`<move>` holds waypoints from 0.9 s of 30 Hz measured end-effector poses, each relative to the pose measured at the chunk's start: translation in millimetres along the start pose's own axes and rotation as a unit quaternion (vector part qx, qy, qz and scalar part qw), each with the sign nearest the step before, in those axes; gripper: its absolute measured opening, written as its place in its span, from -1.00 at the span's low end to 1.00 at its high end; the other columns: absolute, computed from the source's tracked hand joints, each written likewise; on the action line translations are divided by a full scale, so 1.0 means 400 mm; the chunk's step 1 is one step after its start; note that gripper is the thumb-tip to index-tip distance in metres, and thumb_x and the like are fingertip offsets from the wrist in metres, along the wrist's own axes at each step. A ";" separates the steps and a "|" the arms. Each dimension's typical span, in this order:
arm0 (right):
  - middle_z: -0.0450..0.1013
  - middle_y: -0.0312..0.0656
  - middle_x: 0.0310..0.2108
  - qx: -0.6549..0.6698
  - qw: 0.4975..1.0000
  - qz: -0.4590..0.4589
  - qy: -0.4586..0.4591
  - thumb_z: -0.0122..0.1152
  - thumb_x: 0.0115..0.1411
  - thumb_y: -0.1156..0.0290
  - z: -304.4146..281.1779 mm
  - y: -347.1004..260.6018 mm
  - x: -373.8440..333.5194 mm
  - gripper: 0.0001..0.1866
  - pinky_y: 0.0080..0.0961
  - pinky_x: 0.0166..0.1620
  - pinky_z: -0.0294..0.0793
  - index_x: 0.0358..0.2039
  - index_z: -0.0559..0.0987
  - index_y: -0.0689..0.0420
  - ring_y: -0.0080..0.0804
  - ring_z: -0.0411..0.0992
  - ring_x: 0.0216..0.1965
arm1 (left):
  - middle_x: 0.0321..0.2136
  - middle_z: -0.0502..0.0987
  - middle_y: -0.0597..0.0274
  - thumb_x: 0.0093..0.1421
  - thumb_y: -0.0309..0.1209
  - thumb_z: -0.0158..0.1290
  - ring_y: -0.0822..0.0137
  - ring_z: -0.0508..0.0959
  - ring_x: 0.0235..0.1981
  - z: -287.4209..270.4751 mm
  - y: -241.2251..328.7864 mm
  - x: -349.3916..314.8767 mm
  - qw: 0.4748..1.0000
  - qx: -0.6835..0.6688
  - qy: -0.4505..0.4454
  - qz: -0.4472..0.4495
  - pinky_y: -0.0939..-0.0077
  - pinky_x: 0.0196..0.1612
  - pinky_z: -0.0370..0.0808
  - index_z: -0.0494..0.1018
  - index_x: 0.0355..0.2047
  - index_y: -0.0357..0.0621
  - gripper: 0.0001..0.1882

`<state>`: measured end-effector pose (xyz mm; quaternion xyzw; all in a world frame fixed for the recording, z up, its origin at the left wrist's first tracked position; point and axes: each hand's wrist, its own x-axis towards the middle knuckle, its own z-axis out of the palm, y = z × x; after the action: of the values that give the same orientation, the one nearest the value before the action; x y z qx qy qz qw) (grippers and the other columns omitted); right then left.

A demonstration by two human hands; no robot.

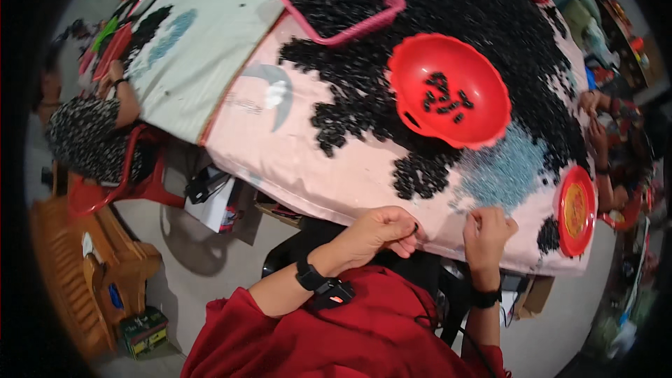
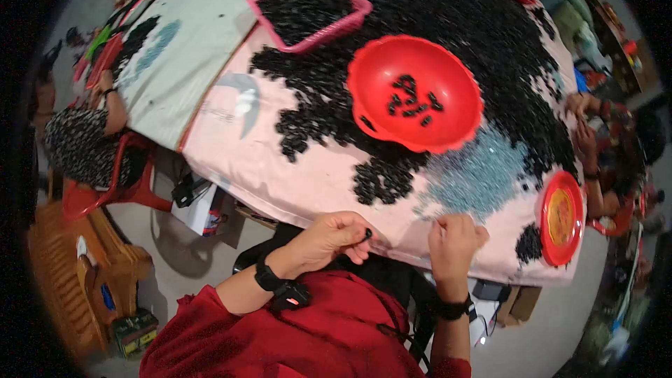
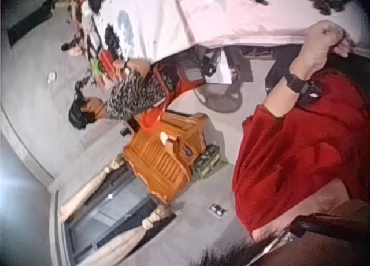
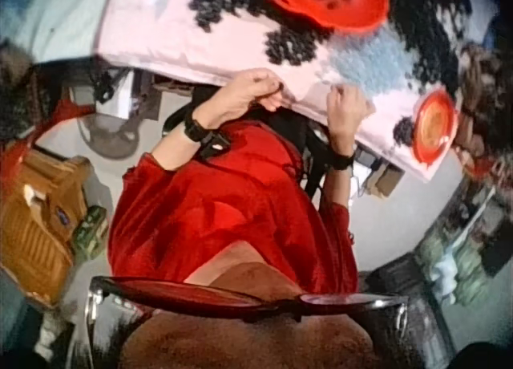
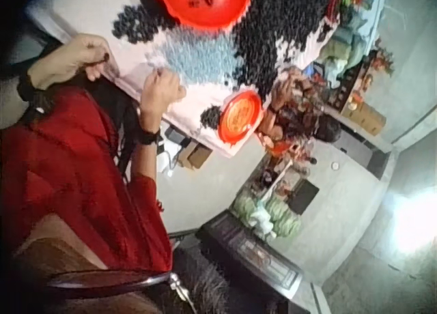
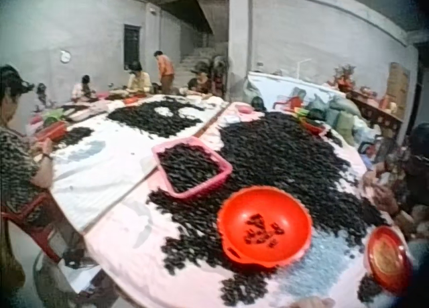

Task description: The person repeatedly picks small black plastic components and light blue pins from a table, inserts the pins into the components, and places the assembled units into a red bowl. The person works continuously at a table with others nearby.

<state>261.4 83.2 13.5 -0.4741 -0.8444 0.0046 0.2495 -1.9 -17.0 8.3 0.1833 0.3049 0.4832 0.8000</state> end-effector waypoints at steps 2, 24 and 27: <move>0.43 -0.31 -0.43 0.015 1.000 0.008 0.001 0.35 0.12 0.56 -0.006 -0.014 0.002 -0.83 -0.26 0.00 0.18 -0.34 0.54 0.03 -0.33 0.42 -0.36 | -0.23 0.67 0.19 0.48 -0.25 0.12 0.39 0.70 -0.24 -0.007 0.014 0.001 0.999 -0.044 0.024 0.005 0.42 -0.13 0.72 0.55 -0.03 -0.21 -0.74; 0.51 -0.16 -0.29 0.055 0.995 -0.053 0.056 0.25 0.16 0.69 0.063 -0.035 -0.010 -0.71 -0.23 0.02 0.24 -0.10 0.62 0.17 -0.17 0.45 -0.20 | -0.17 0.55 -0.22 0.48 -0.30 -0.02 -0.35 0.52 -0.10 -0.203 0.225 0.032 0.581 0.576 0.535 0.209 -0.15 -0.04 0.48 0.48 -0.18 -0.27 -0.75; 0.51 -0.14 -0.28 0.054 0.996 -0.054 0.050 0.24 0.16 0.69 0.070 -0.031 -0.015 -0.71 -0.20 0.03 0.26 -0.10 0.62 0.18 -0.15 0.44 -0.19 | -0.23 0.52 -0.19 0.49 -0.29 -0.03 -0.32 0.56 -0.21 -0.227 0.225 0.058 0.571 0.601 0.501 0.247 -0.17 -0.13 0.51 0.44 -0.19 -0.24 -0.76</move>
<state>242.1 78.0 -10.5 -0.4132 -0.8537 0.0126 0.3166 -113.6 45.2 -13.7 0.4189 0.8204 0.3822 0.0741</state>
